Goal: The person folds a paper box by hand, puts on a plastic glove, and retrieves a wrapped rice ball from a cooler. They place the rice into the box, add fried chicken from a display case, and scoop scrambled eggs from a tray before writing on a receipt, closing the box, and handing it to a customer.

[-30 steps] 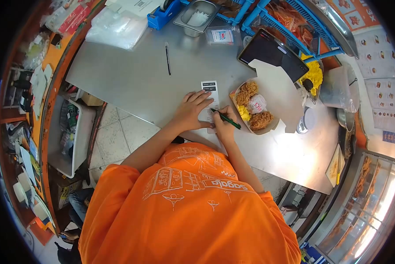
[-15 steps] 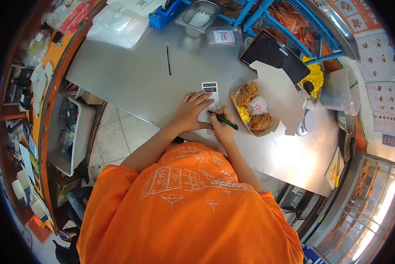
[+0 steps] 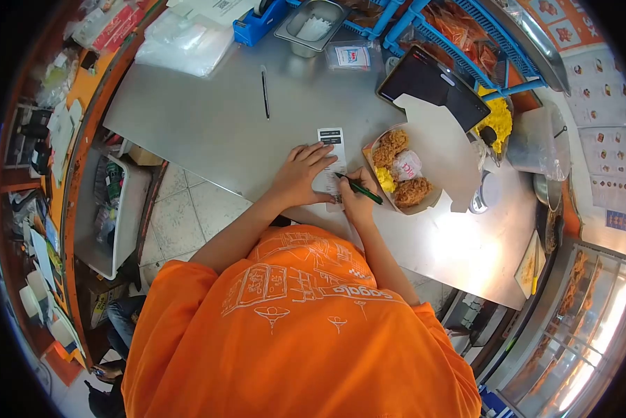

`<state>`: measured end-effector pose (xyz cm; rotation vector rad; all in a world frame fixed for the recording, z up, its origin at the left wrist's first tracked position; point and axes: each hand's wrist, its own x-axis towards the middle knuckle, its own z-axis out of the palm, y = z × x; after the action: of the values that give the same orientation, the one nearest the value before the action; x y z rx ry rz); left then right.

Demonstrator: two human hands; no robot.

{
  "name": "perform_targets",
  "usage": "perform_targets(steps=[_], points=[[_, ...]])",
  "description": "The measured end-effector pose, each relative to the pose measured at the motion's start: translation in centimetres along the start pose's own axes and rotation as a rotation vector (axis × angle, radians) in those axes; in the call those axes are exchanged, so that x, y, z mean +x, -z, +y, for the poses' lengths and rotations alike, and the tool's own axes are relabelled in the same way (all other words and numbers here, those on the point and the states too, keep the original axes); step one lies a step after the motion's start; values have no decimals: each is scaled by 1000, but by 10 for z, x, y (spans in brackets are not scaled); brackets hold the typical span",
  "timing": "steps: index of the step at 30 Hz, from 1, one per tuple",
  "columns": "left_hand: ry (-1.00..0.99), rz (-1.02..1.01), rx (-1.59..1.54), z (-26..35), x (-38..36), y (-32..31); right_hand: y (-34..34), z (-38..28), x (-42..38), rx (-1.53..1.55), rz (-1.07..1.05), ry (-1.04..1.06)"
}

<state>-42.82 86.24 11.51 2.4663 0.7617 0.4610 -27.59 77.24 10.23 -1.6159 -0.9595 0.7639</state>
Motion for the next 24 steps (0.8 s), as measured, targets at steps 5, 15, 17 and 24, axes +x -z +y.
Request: perform_targets(steps=[5,15,17,24], points=[[0,-13,14,0,-1,0,-1,11,1,128,55,-6],[14,-24,55,-1,0,-2,-2,-11,-5,-53,13,31],[6,-19,54,-1,-1,-2,-3,-1,-6,-2,30,34],[3,-28,53,-1,-1,-2,-3,12,-7,101,-6,-15]])
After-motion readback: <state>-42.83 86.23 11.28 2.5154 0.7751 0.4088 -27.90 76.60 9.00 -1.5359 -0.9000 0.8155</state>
